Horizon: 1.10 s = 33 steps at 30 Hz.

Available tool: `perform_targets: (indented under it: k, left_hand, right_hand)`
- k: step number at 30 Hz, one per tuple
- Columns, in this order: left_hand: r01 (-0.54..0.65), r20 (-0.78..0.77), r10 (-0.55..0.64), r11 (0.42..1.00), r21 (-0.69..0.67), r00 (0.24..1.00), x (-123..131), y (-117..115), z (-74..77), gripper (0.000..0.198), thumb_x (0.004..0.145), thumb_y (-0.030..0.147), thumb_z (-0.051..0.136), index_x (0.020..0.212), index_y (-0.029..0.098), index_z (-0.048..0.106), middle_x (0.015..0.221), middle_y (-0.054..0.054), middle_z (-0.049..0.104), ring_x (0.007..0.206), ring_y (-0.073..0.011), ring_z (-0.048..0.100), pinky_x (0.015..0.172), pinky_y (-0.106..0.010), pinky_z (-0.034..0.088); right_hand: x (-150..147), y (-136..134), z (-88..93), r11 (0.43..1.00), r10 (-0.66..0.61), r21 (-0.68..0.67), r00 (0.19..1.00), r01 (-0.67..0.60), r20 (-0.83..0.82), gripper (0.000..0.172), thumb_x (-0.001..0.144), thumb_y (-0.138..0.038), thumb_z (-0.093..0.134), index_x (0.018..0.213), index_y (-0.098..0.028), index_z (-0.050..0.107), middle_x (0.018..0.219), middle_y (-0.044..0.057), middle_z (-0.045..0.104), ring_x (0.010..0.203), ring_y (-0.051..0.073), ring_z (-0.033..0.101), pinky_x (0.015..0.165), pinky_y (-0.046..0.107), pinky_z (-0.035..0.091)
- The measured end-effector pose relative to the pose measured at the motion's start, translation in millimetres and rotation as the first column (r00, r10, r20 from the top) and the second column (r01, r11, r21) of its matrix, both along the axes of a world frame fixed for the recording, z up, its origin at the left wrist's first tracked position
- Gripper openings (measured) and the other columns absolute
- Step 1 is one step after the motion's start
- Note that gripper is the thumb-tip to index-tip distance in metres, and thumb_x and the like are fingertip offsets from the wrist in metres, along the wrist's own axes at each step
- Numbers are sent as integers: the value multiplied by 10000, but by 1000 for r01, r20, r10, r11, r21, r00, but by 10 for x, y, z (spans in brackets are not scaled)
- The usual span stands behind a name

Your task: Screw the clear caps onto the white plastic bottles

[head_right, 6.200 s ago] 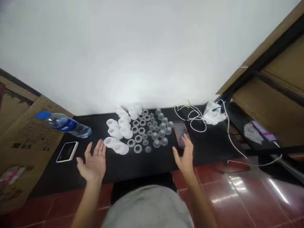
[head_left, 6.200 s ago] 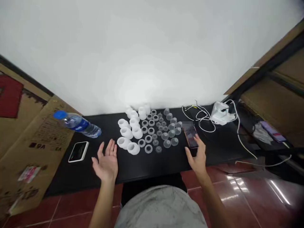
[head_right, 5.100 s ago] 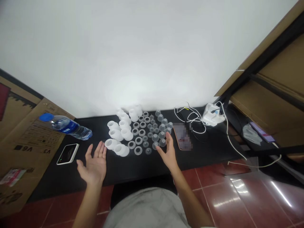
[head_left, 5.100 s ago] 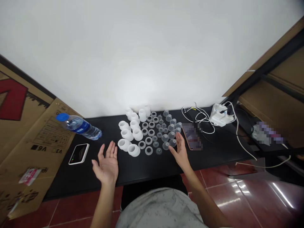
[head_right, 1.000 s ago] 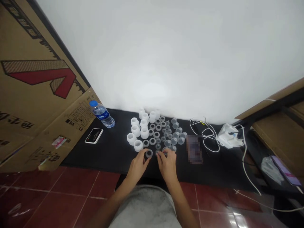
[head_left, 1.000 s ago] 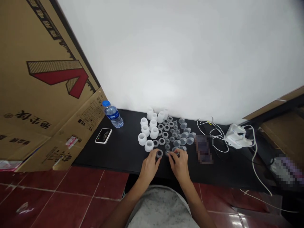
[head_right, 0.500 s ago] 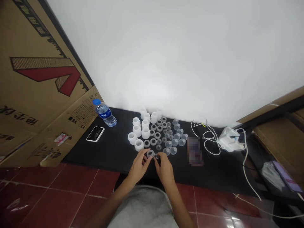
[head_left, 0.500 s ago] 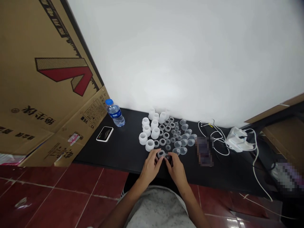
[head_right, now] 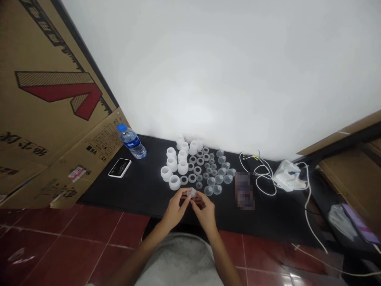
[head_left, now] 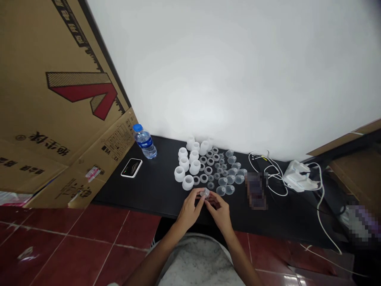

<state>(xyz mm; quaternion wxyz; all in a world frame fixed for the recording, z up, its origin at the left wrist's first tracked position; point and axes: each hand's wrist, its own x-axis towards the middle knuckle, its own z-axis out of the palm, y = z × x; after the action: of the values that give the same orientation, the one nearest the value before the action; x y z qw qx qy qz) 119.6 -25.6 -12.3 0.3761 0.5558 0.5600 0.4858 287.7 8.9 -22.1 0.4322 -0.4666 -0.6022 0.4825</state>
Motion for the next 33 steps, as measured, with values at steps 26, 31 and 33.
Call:
perform_targets:
  k: [26, 31, 33]
  left_hand:
    - [58, -101, -57, 998, 10, 993, -40, -7, 47, 328, 1130, 400, 481, 1417, 301, 604, 1301, -47, 772, 1165, -217, 762, 1051, -385, 615]
    - [52, -136, -46, 998, 40, 990, -42, -19, 11, 381, 1139, 348, 442, 1488, 289, 582, 1438, -63, 727, 1311, -227, 712, 1140, -421, 582]
    - [70, -142, -62, 996, 54, 988, -46, -14, -3, 412, 1145, 339, 415, 1522, 280, 571, 1490, -69, 699, 1368, -231, 680, 1185, -447, 554]
  right_hand:
    - [-97, -23, 110, 949, -192, 291, 957, 125, 217, 214, 1016, -386, 669, 1036, -204, 782, 876, 55, 764, 631, 168, 602, 614, 294, 538]
    - [-155, -6, 112, 883, -237, 462, 927, 80, 292, 143, 1035, -314, 640, 1001, -223, 745, 884, 44, 679, 647, 165, 573, 601, 286, 520]
    - [-151, -7, 76, 873, -267, 477, 920, 103, 289, 123, 1039, -307, 640, 994, -225, 720, 909, 43, 641, 639, 158, 549, 598, 287, 521]
